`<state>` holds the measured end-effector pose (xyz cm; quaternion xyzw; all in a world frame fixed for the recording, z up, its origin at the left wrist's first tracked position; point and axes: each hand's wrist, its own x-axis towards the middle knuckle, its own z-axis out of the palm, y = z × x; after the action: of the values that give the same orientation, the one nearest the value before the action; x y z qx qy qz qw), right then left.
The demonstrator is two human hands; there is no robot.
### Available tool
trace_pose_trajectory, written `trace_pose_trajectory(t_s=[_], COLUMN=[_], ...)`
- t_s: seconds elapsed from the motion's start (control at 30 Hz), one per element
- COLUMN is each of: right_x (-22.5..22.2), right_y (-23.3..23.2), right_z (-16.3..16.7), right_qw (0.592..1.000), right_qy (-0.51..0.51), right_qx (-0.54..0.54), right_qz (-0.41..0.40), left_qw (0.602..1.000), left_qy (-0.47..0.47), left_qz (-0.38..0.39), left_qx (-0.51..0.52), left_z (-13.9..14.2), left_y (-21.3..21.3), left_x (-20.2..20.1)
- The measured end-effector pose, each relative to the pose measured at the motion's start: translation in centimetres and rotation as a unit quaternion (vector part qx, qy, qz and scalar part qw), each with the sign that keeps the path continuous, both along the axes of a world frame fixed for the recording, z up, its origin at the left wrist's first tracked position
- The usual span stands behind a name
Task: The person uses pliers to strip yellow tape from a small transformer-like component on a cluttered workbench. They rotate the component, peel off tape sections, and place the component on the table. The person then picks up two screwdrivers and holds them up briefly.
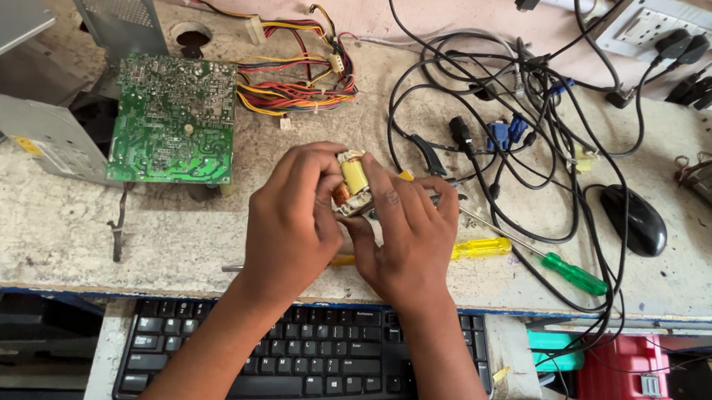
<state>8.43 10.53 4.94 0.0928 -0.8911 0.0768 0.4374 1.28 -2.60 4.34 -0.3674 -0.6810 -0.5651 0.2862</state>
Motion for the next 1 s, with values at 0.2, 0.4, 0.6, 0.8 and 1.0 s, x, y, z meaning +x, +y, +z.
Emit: trace_pose_trajectory(t_s=[0.2,0.4,0.6,0.8,1.0], right_x=[0.2,0.1,-0.2,-0.4,-0.4], right_y=[-0.8,-0.8,0.1,0.3,0.1], right_z=[-0.2,-0.7,-1.1,-1.2,-1.3], right_qw=[0.999,0.999,0.994,0.991,0.992], right_qy=[0.018,0.006,0.024,0.018,0.017], right_qx=[0.025,-0.035,-0.105,-0.131,-0.123], right_qz=[-0.035,0.012,0.002,-0.021,-0.026], left_qw=[0.985,0.867,0.974,0.999,0.999], left_qy=[-0.14,-0.358,-0.192,-0.04,0.039], left_qz=[-0.061,-0.197,-0.072,-0.002,-0.01], left_qx=[0.077,0.286,0.092,-0.002,-0.035], left_z=[-1.1,-2.0,-1.6,0.3,1.3], left_y=[0.5,-0.7,-0.8,-1.4,-1.6], left_x=[-0.2,-2.8,-2.6,-1.8,-1.0])
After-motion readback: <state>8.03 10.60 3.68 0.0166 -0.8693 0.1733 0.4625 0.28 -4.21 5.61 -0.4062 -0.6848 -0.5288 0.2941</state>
